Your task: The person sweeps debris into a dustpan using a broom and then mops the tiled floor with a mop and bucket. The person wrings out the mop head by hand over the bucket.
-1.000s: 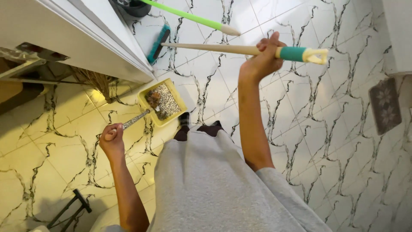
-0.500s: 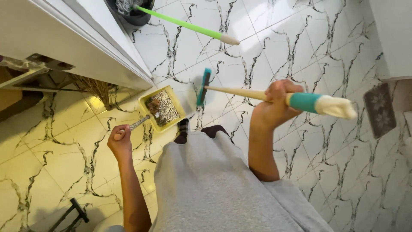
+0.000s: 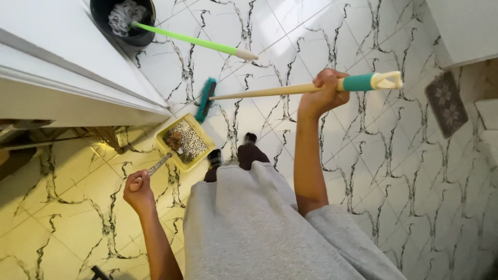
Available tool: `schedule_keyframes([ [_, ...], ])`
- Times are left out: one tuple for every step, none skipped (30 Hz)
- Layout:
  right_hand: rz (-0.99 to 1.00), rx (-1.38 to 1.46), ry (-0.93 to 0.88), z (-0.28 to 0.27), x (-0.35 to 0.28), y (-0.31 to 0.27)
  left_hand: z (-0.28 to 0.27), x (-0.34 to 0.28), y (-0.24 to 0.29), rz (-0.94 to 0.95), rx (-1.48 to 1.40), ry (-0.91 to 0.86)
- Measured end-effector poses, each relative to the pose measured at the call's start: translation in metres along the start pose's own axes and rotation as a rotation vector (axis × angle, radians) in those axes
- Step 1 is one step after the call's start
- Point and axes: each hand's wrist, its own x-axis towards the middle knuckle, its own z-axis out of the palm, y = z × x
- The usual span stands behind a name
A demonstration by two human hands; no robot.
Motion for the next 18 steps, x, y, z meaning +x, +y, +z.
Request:
schedule_keyframes([
  [-0.005,-0.005,0.006,-0.016,0.017,-0.002,0.003,0.002,0.002,0.002,0.001,-0.009],
  [-0.037,-0.045,0.060,-0.031,0.034,-0.004,0.006,0.002,0.003,0.011,-0.005,-0.006],
  [-0.070,-0.085,0.113,-0.047,0.051,-0.006,0.010,0.003,0.004,0.020,-0.011,-0.004],
  [-0.075,-0.086,0.115,-0.062,0.067,-0.017,0.017,0.006,0.007,0.022,-0.014,-0.008],
  [-0.120,-0.068,0.131,-0.077,0.084,-0.028,0.024,0.010,0.010,0.018,0.004,-0.017],
  [-0.162,-0.055,0.144,-0.093,0.099,-0.041,0.028,0.009,0.013,0.008,0.025,-0.026],
  [-0.162,-0.061,0.144,-0.107,0.119,-0.055,0.034,0.011,0.019,0.004,0.027,-0.030],
  [-0.242,-0.096,0.172,-0.122,0.139,-0.069,0.040,0.011,0.025,0.008,0.043,-0.036],
  [-0.321,-0.130,0.200,-0.136,0.160,-0.083,0.047,0.011,0.031,0.012,0.059,-0.042],
  [-0.324,-0.130,0.199,-0.143,0.175,-0.092,0.053,0.012,0.035,0.012,0.057,-0.043],
  [-0.384,-0.165,0.163,-0.151,0.190,-0.101,0.059,0.013,0.038,0.018,0.068,-0.044],
  [-0.443,-0.197,0.126,-0.158,0.205,-0.109,0.065,0.015,0.042,0.025,0.080,-0.043],
  [-0.445,-0.196,0.125,-0.155,0.216,-0.109,0.071,0.013,0.046,0.025,0.077,-0.042],
  [-0.468,-0.217,0.127,-0.151,0.227,-0.109,0.077,0.011,0.051,0.043,0.024,-0.043],
  [-0.492,-0.238,0.130,-0.147,0.237,-0.108,0.082,0.009,0.055,0.061,-0.030,-0.044],
  [-0.489,-0.236,0.126,-0.137,0.244,-0.093,0.085,0.005,0.061,0.058,-0.030,-0.040],
  [-0.421,-0.261,0.141,-0.127,0.249,-0.077,0.088,0.002,0.067,0.055,-0.042,-0.042],
  [-0.354,-0.283,0.157,-0.116,0.255,-0.060,0.092,-0.001,0.073,0.054,-0.056,-0.042],
])
